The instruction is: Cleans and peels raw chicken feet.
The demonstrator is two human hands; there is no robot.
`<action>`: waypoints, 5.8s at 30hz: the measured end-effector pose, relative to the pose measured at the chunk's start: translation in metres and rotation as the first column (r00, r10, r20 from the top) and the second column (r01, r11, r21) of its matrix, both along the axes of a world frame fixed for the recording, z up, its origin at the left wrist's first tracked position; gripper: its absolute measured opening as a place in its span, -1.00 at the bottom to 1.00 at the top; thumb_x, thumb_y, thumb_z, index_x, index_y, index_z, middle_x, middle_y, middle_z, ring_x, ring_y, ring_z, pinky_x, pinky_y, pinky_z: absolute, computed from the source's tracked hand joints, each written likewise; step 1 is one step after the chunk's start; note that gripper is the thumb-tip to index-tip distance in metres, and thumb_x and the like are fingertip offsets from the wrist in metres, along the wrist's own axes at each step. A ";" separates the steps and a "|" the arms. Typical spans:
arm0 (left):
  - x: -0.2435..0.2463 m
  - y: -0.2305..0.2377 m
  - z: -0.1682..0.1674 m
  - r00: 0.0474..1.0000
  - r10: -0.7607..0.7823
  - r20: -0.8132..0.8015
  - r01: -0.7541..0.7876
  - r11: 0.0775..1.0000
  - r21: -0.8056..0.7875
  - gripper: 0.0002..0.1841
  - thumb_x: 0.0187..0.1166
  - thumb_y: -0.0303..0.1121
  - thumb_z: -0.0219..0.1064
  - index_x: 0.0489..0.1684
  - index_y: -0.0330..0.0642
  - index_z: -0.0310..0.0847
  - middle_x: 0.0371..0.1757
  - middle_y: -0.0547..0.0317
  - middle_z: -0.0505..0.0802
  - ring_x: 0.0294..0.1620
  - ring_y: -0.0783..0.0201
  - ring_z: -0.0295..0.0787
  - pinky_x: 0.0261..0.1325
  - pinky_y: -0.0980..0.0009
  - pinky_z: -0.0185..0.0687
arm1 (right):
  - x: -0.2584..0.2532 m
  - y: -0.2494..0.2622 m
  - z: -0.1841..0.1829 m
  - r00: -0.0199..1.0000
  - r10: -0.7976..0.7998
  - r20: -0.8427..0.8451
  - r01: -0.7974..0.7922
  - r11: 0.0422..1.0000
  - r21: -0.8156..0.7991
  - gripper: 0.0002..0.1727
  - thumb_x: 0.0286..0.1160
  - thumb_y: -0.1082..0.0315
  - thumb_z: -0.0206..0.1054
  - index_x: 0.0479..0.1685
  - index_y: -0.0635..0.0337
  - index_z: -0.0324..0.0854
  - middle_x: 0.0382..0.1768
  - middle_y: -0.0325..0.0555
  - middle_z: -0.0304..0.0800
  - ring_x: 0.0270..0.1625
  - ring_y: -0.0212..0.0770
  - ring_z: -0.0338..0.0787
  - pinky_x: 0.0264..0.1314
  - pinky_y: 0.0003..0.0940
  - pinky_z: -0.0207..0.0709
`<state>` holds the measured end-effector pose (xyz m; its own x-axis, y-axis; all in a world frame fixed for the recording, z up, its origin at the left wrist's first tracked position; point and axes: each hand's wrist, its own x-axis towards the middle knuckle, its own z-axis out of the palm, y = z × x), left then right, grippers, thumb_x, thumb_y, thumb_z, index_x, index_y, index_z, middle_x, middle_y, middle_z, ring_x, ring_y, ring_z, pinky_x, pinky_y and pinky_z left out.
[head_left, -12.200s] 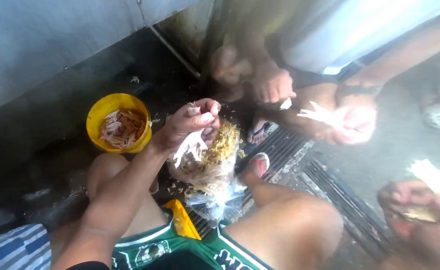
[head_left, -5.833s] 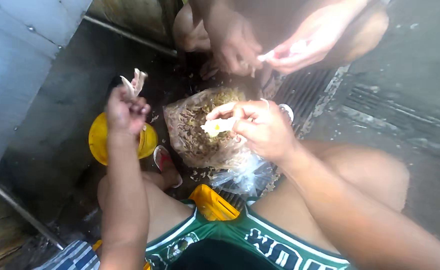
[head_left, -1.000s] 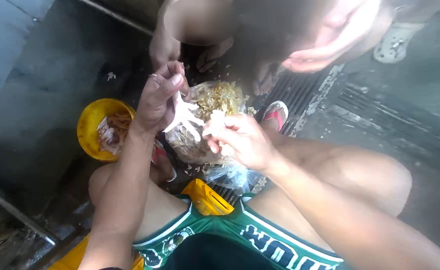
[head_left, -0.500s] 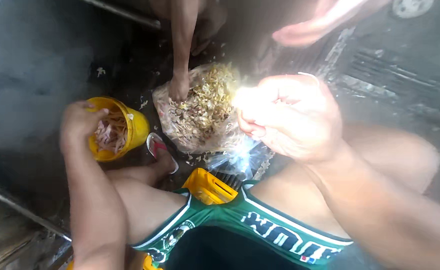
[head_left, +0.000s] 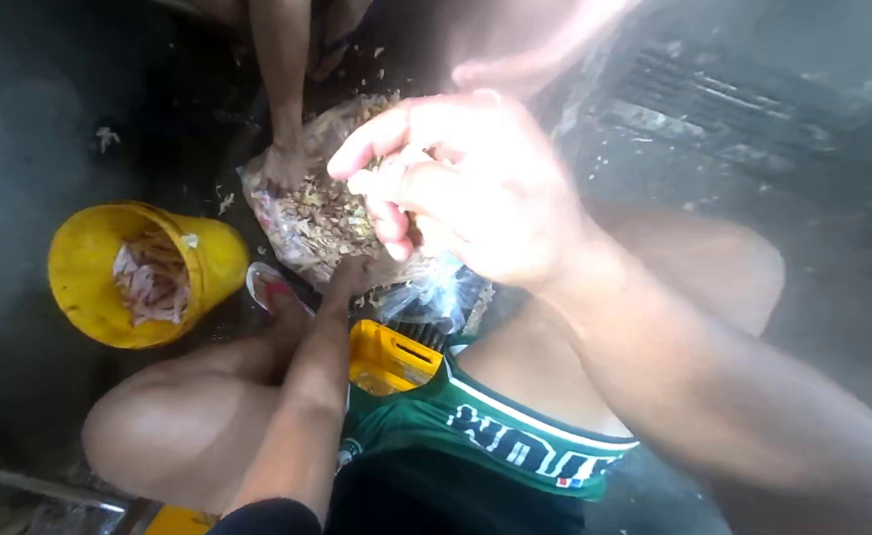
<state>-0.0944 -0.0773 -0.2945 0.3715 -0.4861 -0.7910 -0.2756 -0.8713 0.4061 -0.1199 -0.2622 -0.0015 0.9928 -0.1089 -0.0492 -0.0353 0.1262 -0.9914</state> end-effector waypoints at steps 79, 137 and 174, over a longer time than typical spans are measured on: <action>0.084 0.032 0.265 0.926 0.377 -0.011 -0.149 0.337 -0.930 -0.85 0.69 -0.47 0.17 0.10 -0.22 0.53 -0.24 0.24 0.69 -0.42 0.43 0.59 -0.41 0.51 0.57 | -0.003 0.040 -0.018 0.994 0.104 -0.017 -0.086 0.708 -0.701 -0.73 0.73 0.12 0.23 -0.34 -0.01 0.68 -0.60 -0.34 0.60 -0.57 -0.40 0.60 -0.57 -0.34 0.49; 0.107 0.023 0.275 0.391 0.551 -0.737 -0.919 0.190 -0.346 -0.80 0.76 -0.27 0.13 0.14 -0.10 0.57 -0.28 0.09 0.80 -0.40 0.27 0.78 -0.44 0.35 0.73 | 0.006 0.053 -0.031 0.965 0.063 -0.256 -0.078 0.996 -0.046 -0.65 0.81 0.15 0.15 0.33 0.06 0.67 -0.27 -0.13 0.74 -0.46 -0.29 0.62 -0.43 -0.37 0.57; 0.091 0.021 0.264 0.623 0.741 -0.249 -0.604 0.254 -0.755 -0.86 0.79 -0.33 0.13 0.03 -0.15 0.55 -0.33 0.18 0.70 -0.37 0.33 0.66 -0.31 0.35 0.63 | 0.002 0.067 -0.026 0.993 -0.110 -0.041 0.050 0.708 -0.704 -0.55 0.54 -0.14 0.40 0.14 0.01 0.72 -0.47 -0.32 0.71 -0.47 -0.38 0.67 -0.37 -0.25 0.65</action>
